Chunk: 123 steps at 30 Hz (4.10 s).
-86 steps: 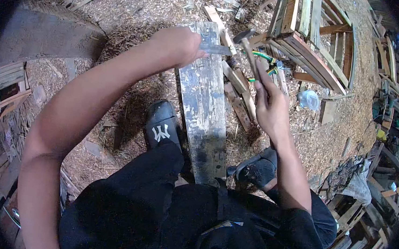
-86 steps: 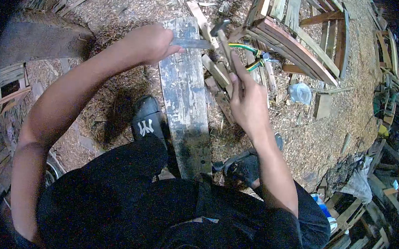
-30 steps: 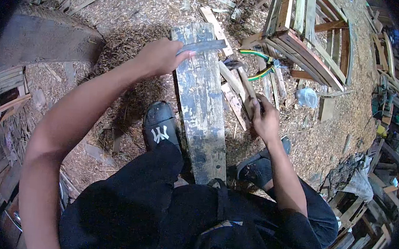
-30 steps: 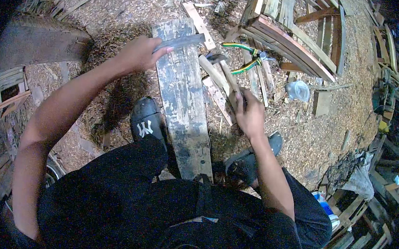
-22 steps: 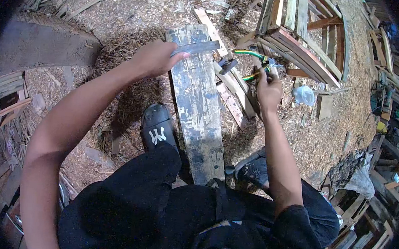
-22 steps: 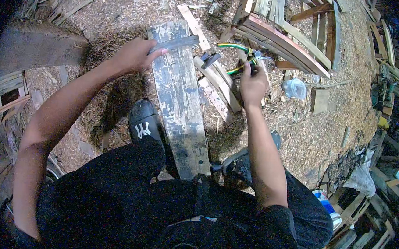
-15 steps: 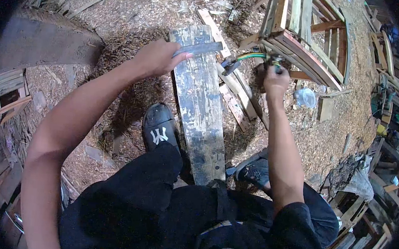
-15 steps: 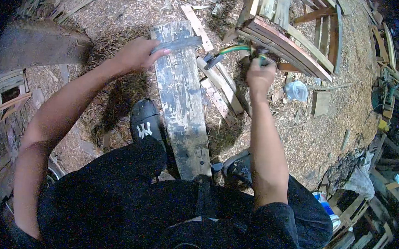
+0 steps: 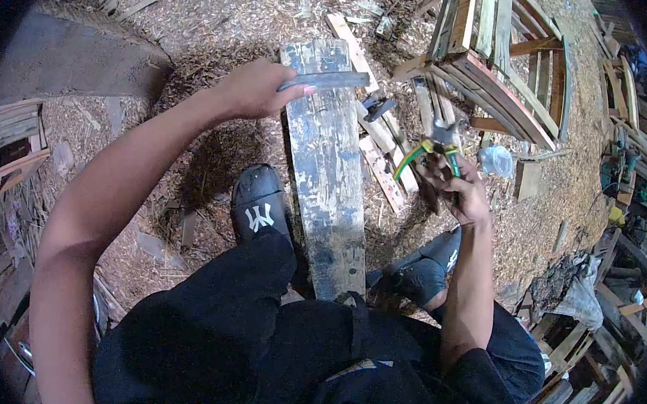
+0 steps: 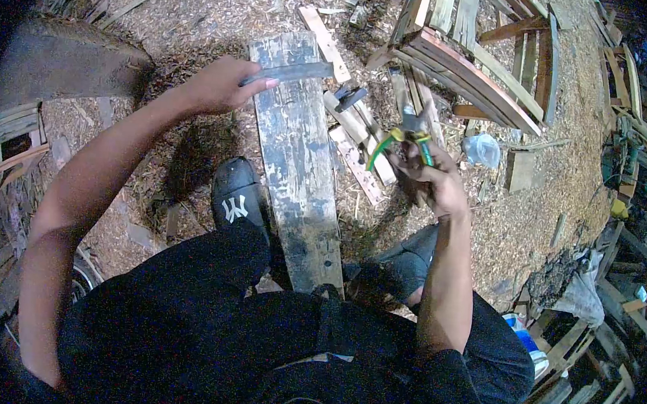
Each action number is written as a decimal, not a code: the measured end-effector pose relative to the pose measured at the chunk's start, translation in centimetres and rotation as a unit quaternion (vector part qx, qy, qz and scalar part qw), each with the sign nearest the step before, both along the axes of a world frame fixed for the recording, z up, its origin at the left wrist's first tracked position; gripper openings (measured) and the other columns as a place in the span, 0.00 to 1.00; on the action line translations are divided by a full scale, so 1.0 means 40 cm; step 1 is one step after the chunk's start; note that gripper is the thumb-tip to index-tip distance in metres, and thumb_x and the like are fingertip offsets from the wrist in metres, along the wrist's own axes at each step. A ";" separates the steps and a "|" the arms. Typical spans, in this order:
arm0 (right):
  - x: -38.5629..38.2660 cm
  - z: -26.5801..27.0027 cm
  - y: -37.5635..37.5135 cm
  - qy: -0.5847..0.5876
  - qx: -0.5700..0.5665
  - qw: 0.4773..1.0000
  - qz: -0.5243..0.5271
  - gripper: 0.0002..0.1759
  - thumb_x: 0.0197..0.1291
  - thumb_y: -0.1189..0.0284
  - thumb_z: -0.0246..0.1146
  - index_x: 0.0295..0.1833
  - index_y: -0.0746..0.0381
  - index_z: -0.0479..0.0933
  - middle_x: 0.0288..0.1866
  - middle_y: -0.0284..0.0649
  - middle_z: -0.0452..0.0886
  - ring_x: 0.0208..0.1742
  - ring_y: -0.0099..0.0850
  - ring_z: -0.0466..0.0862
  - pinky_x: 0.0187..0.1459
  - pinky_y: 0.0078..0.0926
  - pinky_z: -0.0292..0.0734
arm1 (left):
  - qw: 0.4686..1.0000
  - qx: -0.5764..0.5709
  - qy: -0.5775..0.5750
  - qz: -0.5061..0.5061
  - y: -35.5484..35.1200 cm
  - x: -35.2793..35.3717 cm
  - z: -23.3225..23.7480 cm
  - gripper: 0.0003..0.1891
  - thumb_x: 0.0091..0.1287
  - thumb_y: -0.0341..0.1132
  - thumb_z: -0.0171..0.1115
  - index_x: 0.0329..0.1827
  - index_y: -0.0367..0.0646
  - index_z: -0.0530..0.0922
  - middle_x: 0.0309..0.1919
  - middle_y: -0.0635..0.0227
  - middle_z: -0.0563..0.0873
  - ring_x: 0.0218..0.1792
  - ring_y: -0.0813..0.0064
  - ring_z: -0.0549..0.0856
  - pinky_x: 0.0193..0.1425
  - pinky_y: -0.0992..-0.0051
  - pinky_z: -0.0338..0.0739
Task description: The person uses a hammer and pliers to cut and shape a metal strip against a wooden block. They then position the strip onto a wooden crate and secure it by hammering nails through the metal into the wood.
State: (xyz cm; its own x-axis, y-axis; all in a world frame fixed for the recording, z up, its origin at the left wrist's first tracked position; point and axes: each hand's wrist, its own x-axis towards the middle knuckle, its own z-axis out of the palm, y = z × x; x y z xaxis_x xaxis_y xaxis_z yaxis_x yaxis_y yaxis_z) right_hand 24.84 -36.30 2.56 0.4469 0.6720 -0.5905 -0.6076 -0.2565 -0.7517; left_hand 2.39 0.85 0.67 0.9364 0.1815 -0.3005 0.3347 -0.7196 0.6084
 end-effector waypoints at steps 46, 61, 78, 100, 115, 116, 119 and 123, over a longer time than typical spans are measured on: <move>-0.214 0.074 0.161 0.057 0.039 0.985 0.157 0.28 0.87 0.66 0.47 0.87 0.53 0.58 0.40 0.47 0.84 0.24 0.29 0.80 0.20 0.24 0.74 | 0.970 0.083 -0.116 -0.195 0.050 -0.021 0.065 0.28 0.72 0.64 0.65 0.29 0.46 0.79 0.20 0.54 0.81 0.28 0.43 0.84 0.33 0.50 0.76; -0.184 0.064 0.188 0.041 -0.076 0.980 0.177 0.26 0.85 0.62 0.54 0.78 0.64 0.68 0.45 0.47 0.90 0.34 0.33 0.89 0.31 0.30 0.86 | 0.980 0.079 -0.072 -0.169 0.028 -0.005 0.064 0.23 0.74 0.60 0.64 0.36 0.47 0.81 0.23 0.52 0.84 0.30 0.43 0.86 0.36 0.48 0.79; -0.008 -0.085 0.109 -0.274 -0.204 0.940 0.009 0.15 0.81 0.64 0.62 0.51 0.66 0.84 0.30 0.32 0.84 0.22 0.19 0.73 0.24 0.21 0.65 | 0.993 0.075 0.037 -0.078 0.031 0.025 -0.015 0.32 0.81 0.63 0.52 0.45 0.38 0.87 0.25 0.55 0.86 0.28 0.55 0.87 0.39 0.53 0.83; -0.145 -0.061 0.077 -0.529 -0.201 0.799 0.204 0.23 0.73 0.76 0.61 0.71 0.71 0.73 0.58 0.64 0.84 0.53 0.58 0.88 0.56 0.47 0.83 | 0.986 0.067 0.148 -0.037 -0.002 0.064 0.041 0.35 0.83 0.63 0.47 0.43 0.36 0.86 0.32 0.46 0.88 0.35 0.45 0.89 0.46 0.49 0.83; -0.131 0.100 0.183 -0.582 -0.128 0.764 0.248 0.37 0.67 0.88 0.59 0.81 0.53 0.72 0.60 0.60 0.85 0.59 0.57 0.86 0.63 0.45 0.79 | 0.971 0.185 0.128 -0.080 0.003 0.090 0.108 0.34 0.78 0.68 0.50 0.47 0.43 0.88 0.31 0.52 0.89 0.36 0.47 0.91 0.42 0.48 0.85; -0.133 0.099 0.182 -0.588 -0.114 0.761 0.249 0.41 0.63 0.89 0.58 0.81 0.52 0.70 0.58 0.61 0.84 0.57 0.59 0.85 0.61 0.47 0.80 | 0.971 0.184 0.130 -0.079 0.006 0.087 0.102 0.34 0.78 0.68 0.50 0.47 0.43 0.88 0.31 0.52 0.89 0.36 0.47 0.91 0.42 0.48 0.85; -0.140 0.093 0.183 -0.597 -0.112 0.754 0.249 0.42 0.62 0.90 0.57 0.82 0.51 0.70 0.53 0.60 0.84 0.53 0.58 0.86 0.59 0.48 0.81 | 0.971 0.183 0.131 -0.083 0.006 0.094 0.110 0.34 0.78 0.68 0.50 0.47 0.43 0.88 0.31 0.52 0.89 0.36 0.47 0.91 0.42 0.48 0.85; -0.152 0.084 0.186 -0.614 -0.100 0.753 0.215 0.40 0.65 0.90 0.56 0.82 0.53 0.70 0.46 0.58 0.83 0.46 0.54 0.85 0.55 0.45 0.81 | 0.968 0.192 0.137 -0.086 0.007 0.092 0.109 0.33 0.78 0.67 0.51 0.47 0.43 0.88 0.31 0.52 0.89 0.35 0.47 0.91 0.41 0.49 0.85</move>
